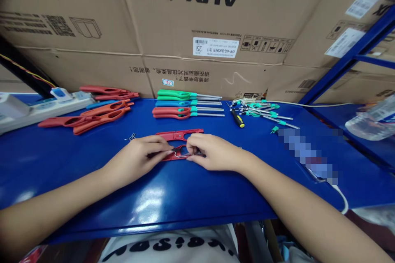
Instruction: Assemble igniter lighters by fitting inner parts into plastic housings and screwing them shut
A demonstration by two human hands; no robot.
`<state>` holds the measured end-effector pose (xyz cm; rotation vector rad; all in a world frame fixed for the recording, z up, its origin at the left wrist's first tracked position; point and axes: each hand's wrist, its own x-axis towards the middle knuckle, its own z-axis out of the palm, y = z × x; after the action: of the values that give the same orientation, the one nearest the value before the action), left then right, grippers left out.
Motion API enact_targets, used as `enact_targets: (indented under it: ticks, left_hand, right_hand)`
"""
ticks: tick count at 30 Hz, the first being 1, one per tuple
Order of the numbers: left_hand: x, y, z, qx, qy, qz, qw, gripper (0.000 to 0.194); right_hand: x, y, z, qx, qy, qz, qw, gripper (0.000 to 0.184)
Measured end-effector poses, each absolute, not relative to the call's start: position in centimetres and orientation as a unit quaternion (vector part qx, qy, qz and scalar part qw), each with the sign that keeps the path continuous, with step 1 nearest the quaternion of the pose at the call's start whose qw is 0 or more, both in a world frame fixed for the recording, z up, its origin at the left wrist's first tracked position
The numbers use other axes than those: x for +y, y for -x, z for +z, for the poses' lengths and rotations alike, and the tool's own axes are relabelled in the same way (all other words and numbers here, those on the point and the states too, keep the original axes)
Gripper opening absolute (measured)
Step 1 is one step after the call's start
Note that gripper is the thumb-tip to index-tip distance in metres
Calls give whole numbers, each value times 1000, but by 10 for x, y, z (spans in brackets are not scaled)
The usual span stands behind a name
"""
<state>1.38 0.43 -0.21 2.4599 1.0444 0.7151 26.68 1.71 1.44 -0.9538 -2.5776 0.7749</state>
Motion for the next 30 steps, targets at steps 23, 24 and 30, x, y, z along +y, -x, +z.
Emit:
enact_targets:
  ticks: [23,24,30]
  left_hand:
    - [-8,-14,4,365,-915,158,71,29]
    - [-7,-13,3,365,-913,165,85,28]
    - [-5,-14,-1,363,-901,197,135,28]
  right_hand:
    - [16,-264,12,-887,346,262,159,11]
    - [15,-263,12,-884,356,256,159,12]
    - [12,-259,12,-881,386,222,159,22]
